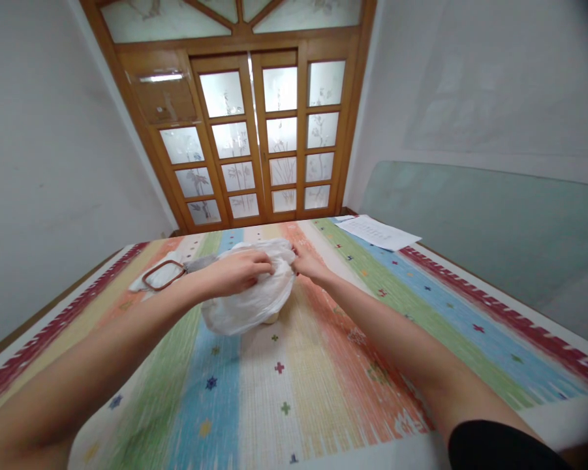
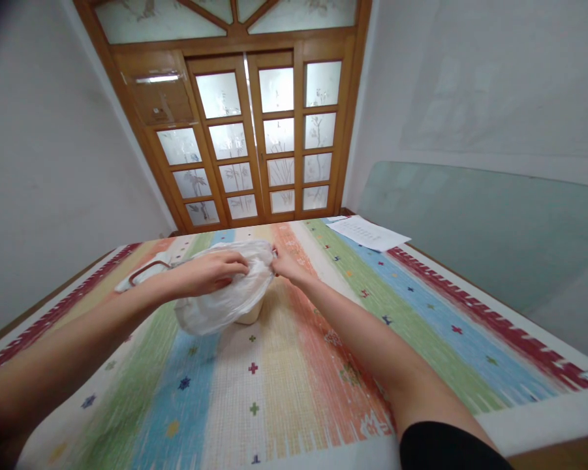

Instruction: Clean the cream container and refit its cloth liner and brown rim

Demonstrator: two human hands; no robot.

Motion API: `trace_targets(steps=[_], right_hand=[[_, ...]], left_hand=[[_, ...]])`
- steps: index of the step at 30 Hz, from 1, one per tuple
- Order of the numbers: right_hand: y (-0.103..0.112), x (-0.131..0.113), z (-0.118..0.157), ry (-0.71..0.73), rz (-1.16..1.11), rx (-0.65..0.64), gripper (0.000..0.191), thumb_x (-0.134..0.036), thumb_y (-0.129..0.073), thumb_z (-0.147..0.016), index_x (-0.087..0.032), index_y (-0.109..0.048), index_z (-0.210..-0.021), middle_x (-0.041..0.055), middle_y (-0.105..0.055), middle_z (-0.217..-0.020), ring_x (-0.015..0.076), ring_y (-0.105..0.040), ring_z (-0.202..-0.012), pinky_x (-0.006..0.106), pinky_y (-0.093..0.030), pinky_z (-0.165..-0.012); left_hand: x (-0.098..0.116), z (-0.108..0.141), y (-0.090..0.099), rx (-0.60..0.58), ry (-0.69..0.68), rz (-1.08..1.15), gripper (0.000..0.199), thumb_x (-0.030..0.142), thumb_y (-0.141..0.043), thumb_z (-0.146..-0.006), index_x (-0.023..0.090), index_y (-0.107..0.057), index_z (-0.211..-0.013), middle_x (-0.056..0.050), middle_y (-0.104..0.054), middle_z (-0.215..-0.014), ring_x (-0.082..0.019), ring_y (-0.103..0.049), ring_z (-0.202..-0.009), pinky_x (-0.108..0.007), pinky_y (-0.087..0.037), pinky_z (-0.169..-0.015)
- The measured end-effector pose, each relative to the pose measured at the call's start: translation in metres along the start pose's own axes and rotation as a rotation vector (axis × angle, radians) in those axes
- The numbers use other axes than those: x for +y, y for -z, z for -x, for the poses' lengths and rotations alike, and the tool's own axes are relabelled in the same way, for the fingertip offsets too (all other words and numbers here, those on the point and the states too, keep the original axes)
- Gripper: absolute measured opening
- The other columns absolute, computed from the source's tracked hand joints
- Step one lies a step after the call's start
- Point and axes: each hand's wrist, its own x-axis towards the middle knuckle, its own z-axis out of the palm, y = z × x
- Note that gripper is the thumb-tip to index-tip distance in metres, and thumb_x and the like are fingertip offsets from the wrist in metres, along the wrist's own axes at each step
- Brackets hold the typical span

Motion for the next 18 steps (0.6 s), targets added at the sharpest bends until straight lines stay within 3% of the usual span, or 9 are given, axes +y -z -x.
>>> trace_targets(steps=[3,7,12,16,18], right_hand=[[-0.004,0.003,0.000,-0.008,0.012,0.076,0.028,-0.021,-0.066,-0.078,-0.022,-0.060,-0.105,0.0041,-0.069,-0.104,0.0178,-0.062,-0.088,0.025,-0.049,-0.068],[-0.007,0.012,0.000,-0.088,-0.063,0.130,0.023,-0.031,-0.063,-0.087,-0.023,-0.058,-0.108,0.0043,-0.068,-0.102,0.0169,-0.063,-0.081,0.025,-0.050,-0.064],[-0.010,0.019,0.010,-0.119,-0.234,0.122,0.027,-0.035,-0.063,-0.088,-0.023,-0.054,-0.110,0.0056,-0.066,-0.105,0.0156,-0.064,-0.076,0.026,-0.053,-0.061],[-0.011,0.026,0.019,-0.164,-0.251,0.120,0.027,-0.041,-0.064,-0.089,-0.024,-0.053,-0.107,0.0048,-0.067,-0.103,0.0138,-0.062,-0.070,0.025,-0.052,-0.060],[-0.012,0.032,0.020,-0.188,-0.243,0.119,0.027,-0.045,-0.061,-0.091,-0.024,-0.053,-0.106,0.0045,-0.066,-0.103,0.0127,-0.060,-0.066,0.025,-0.050,-0.057]], left_hand=[[-0.010,-0.010,0.001,-0.044,-0.015,0.037,0.051,0.014,-0.061,-0.085,0.020,-0.061,-0.135,-0.011,-0.060,-0.144,-0.028,-0.058,-0.132,-0.040,-0.043,-0.113],[-0.025,-0.021,-0.003,-0.160,0.002,0.091,0.059,0.026,-0.067,-0.085,0.022,-0.056,-0.144,-0.010,-0.058,-0.150,-0.028,-0.057,-0.135,-0.037,-0.042,-0.114],[-0.033,-0.039,-0.014,-0.342,-0.002,0.169,0.049,0.031,-0.068,-0.085,0.026,-0.065,-0.134,-0.006,-0.071,-0.134,-0.026,-0.066,-0.120,-0.032,-0.048,-0.102],[-0.040,-0.050,-0.029,-0.517,0.052,0.298,0.045,0.032,-0.070,-0.081,0.025,-0.068,-0.126,-0.004,-0.073,-0.132,-0.024,-0.067,-0.115,-0.030,-0.051,-0.097],[-0.042,-0.055,-0.041,-0.544,0.090,0.312,0.039,0.030,-0.074,-0.076,0.025,-0.073,-0.114,-0.001,-0.077,-0.122,-0.023,-0.069,-0.107,-0.028,-0.053,-0.092]])
